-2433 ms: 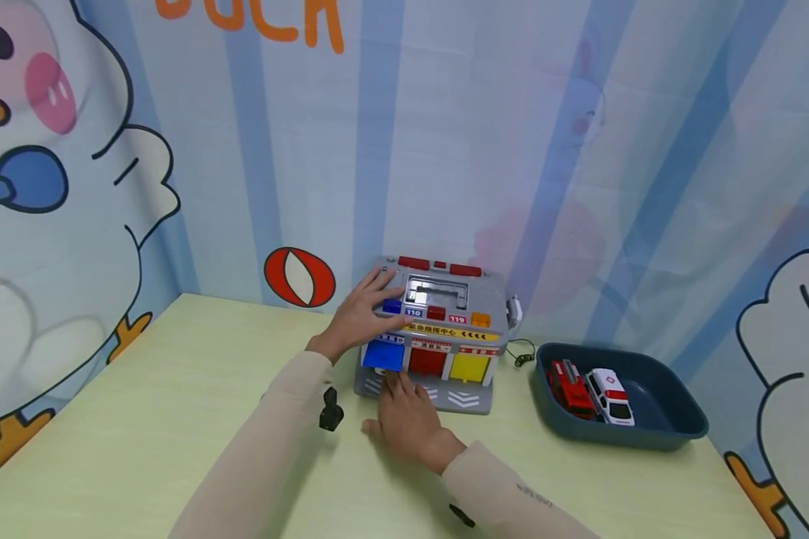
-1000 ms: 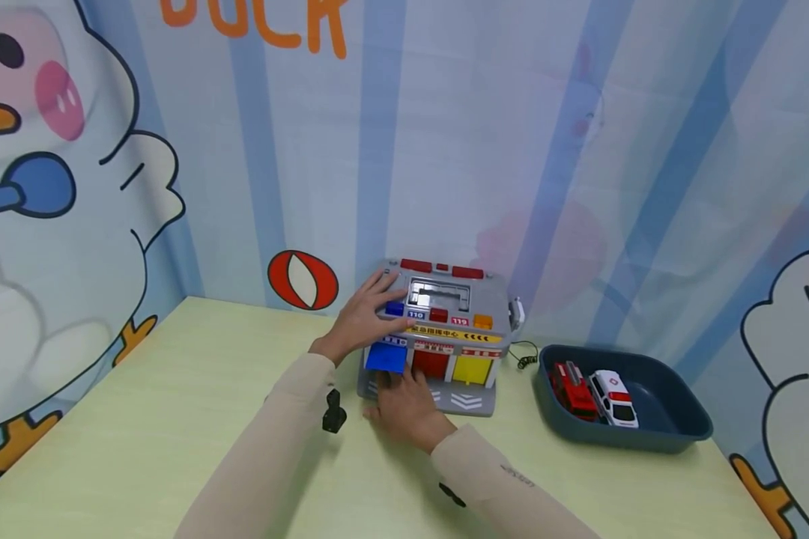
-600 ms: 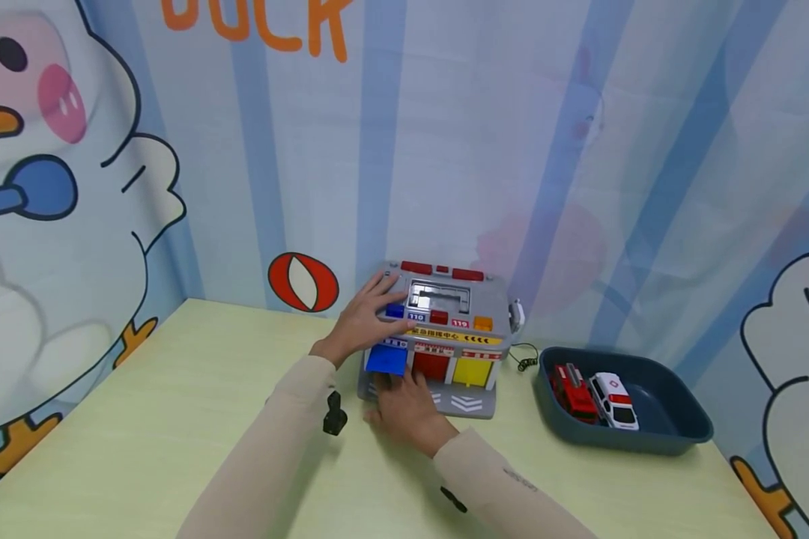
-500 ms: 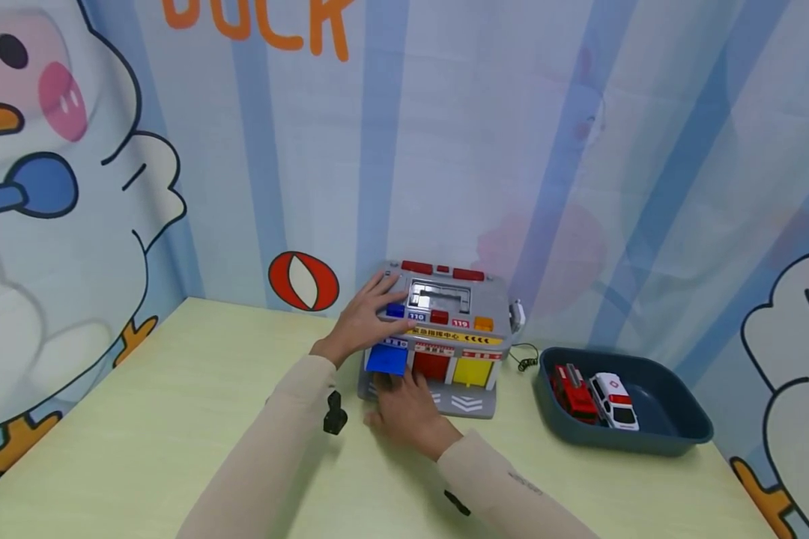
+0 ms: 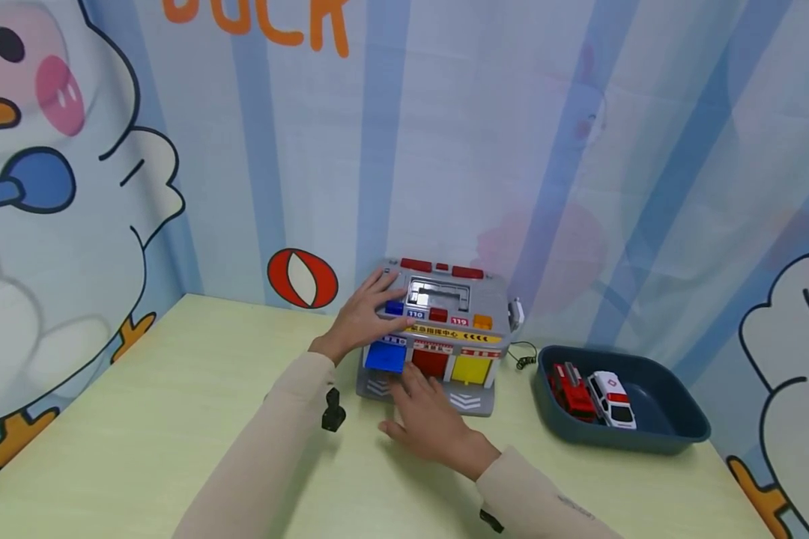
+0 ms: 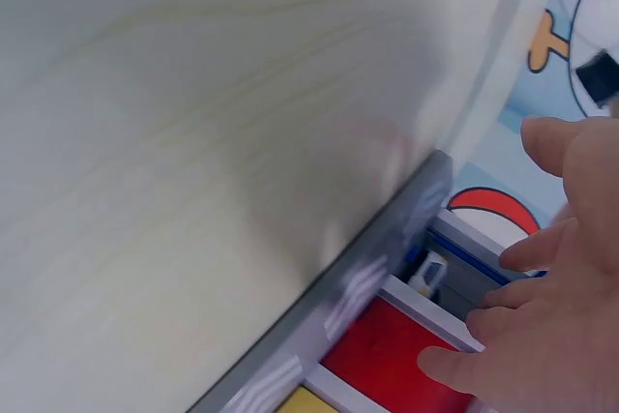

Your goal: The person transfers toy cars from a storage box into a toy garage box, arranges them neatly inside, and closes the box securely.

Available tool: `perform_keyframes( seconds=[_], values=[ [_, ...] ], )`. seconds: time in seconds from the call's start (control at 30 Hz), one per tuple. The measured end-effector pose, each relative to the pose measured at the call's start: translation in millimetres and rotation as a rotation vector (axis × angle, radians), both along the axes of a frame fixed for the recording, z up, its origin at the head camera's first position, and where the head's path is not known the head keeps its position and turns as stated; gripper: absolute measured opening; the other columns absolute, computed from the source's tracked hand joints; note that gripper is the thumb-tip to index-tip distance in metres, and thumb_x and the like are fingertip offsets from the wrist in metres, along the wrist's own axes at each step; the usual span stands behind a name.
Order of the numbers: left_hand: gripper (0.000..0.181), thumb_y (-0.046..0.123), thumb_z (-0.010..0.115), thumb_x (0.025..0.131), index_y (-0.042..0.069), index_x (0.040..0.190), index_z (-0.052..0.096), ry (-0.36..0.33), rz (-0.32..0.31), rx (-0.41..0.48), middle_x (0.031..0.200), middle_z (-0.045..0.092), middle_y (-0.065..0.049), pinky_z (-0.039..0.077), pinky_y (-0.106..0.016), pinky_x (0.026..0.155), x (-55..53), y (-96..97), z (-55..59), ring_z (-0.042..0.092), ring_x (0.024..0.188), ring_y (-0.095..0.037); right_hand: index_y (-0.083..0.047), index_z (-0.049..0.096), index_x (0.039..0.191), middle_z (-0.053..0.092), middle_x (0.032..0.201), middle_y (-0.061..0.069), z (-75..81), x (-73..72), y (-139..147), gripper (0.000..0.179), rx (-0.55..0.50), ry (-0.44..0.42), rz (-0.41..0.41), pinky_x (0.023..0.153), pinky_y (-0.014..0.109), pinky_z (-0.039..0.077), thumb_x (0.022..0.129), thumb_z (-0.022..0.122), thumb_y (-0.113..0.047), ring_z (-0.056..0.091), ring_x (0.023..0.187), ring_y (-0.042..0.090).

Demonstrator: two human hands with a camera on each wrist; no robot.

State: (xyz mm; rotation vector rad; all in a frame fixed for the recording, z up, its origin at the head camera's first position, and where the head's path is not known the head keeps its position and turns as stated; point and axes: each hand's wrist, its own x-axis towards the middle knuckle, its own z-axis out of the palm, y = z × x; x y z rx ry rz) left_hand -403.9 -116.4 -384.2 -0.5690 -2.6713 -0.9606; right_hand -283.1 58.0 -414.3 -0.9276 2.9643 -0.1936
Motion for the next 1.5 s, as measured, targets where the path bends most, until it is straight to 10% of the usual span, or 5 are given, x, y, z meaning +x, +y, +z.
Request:
perform_keyframes(
  seconds=[0.57,1.5],
  values=[
    [0.07,0.052,0.068,0.085,0.021,0.146,0.053,0.009,0.011,0.003,0.167,0.024,0.001,0.021,-0.063,0.121,-1.5,2.4,-2.0,0.007,0.158,-0.024,-0.005,0.022,0.159,0.013,0.169,0.011,25.8,21.8,16,0.082,-0.087,0.008,0.001,0.122,0.06,0.022,0.098,0.056,-0.05,0.013,0.157,0.031],
    [0.07,0.051,0.07,0.085,0.022,0.146,0.053,-0.017,-0.013,0.047,0.168,0.023,0.002,0.021,-0.064,0.12,-1.2,1.7,-2.3,0.005,0.158,-0.024,-0.004,0.025,0.158,0.016,0.169,0.011,-1.2,13.2,-13,0.077,-0.023,-0.044,0.084,0.123,0.051,0.025,0.102,0.043,-0.055,0.02,0.155,0.028]
  ],
)
